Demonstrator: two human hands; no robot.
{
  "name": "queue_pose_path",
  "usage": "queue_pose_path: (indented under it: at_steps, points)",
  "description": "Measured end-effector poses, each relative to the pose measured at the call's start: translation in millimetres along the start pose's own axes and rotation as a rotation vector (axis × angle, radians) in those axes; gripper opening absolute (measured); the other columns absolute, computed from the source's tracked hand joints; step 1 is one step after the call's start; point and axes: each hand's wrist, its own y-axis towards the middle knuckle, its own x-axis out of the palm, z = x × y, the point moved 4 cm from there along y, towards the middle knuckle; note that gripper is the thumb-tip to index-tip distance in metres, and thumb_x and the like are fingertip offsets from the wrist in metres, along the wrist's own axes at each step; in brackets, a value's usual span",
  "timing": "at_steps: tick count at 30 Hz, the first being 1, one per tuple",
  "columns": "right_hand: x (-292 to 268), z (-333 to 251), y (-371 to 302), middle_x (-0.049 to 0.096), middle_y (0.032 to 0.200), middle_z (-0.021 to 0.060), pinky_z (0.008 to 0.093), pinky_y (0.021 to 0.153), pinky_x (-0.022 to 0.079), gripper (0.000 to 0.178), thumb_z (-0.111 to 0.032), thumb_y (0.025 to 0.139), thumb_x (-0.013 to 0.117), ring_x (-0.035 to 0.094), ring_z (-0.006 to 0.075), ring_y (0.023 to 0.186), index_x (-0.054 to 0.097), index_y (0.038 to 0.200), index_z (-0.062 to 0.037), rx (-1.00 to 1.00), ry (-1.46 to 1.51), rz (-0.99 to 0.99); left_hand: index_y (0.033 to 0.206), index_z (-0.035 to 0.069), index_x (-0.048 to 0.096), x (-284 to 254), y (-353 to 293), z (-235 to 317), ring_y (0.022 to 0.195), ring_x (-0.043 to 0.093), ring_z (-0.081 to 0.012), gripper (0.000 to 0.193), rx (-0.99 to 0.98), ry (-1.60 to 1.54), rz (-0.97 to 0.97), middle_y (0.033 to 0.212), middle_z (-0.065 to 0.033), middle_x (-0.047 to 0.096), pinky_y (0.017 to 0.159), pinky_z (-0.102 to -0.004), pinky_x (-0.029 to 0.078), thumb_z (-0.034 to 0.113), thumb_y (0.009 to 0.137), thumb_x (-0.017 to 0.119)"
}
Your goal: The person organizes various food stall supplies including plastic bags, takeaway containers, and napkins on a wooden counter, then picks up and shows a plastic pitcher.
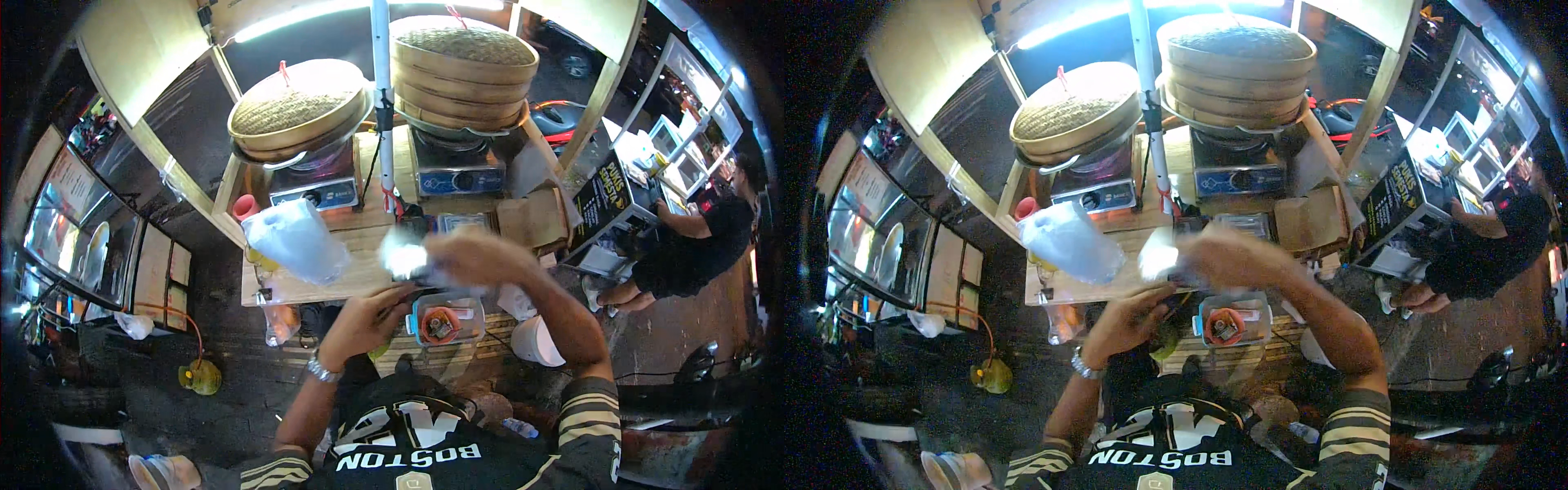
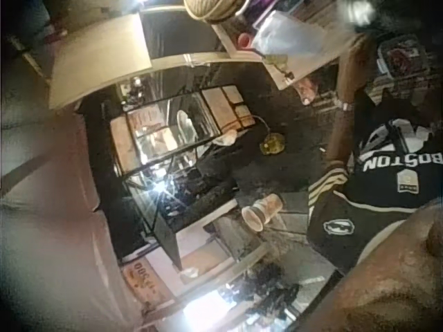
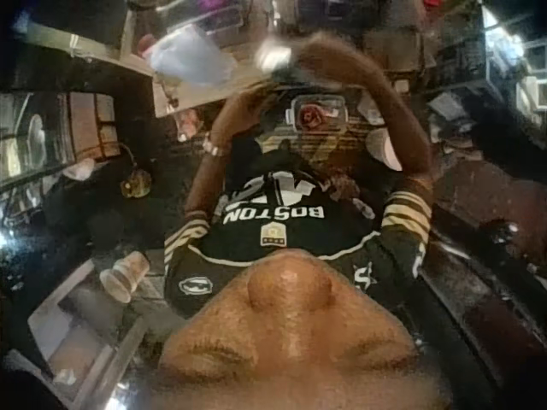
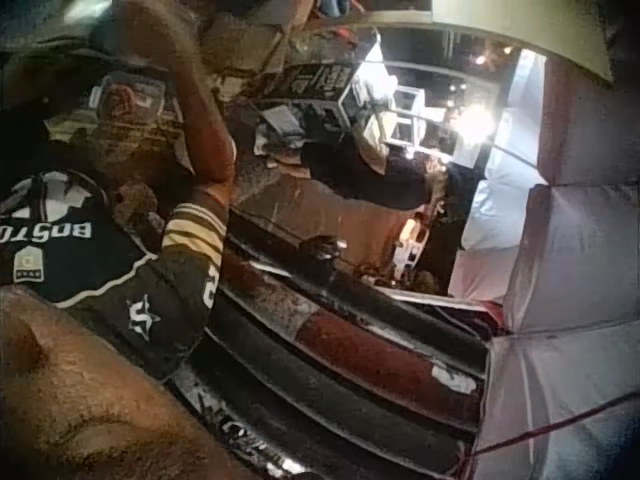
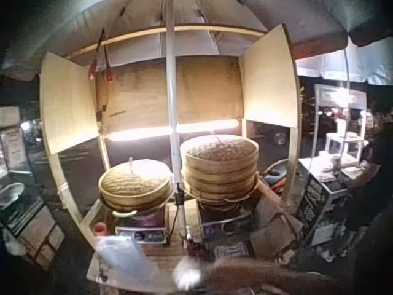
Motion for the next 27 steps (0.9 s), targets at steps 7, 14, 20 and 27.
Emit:
queue_pose_path:
  at_steps: [7, 14, 20, 27]
  points:
    - [-33.6, 75.6, -25.5, 0.066, 0.071, 0.0161, 0.0474, 0.059, 0.054, 0.017, -0.02, 0.082, 0.06, 0.069, 0.0351, 0.067, 0.063, 0.091, -0.0054, 0.556, -0.693, 0.277, 0.126, 0.002, 0.062, 21.0, -8.8, -6.9, 0.103, 0.068, -0.0253, 0.035, -0.076, 0.072, -0.192, 0.119, -0.0169, 0.068, 0.09, -0.0364, 0.054, 0.015, 0.094, 0.065]
    - [37.4, -27.3, -7.2, 0.063, 0.073, 0.0221, 0.0476, 0.061, 0.048, 0.017, -0.018, 0.089, 0.062, 0.066, 0.038, 0.069, 0.058, 0.09, -0.0021, -0.085, 0.171, -0.072, 0.132, -0.004, 0.054, 40.0, -27.7, -76.5, 0.104, 0.064, -0.0181, 0.043, -0.36, -0.545, -0.073, 0.117, -0.015, 0.066, 0.091, -0.0328, 0.052, 0.024, 0.1, 0.061]
    - [1.7, 18.6, -16.2, 0.062, 0.072, 0.0145, 0.0378, 0.062, 0.048, 0.024, -0.022, 0.092, 0.065, 0.057, 0.0147, 0.063, 0.062, 0.094, 0.0026, 0.161, 0.277, 0.208, 0.146, 0.0, 0.038, 43.5, -28.0, -56.9, 0.126, 0.053, -0.0266, 0.052, -0.406, -0.886, 0.027, 0.142, -0.0156, 0.049, 0.105, -0.0399, 0.046, 0.029, 0.104, 0.049]
    - [-4.6, 32.6, -16.0, 0.063, 0.081, -0.0009, 0.0281, 0.069, 0.047, 0.033, -0.029, 0.096, 0.066, 0.051, 0.0059, 0.079, 0.065, 0.101, 0.0034, 0.319, 0.563, 0.214, 0.144, 0.002, 0.037, 44.0, -18.6, -63.5, 0.113, 0.058, -0.0236, 0.055, -0.325, -1.249, 0.237, 0.125, -0.0119, 0.057, 0.104, -0.0419, 0.045, 0.029, 0.1, 0.053]
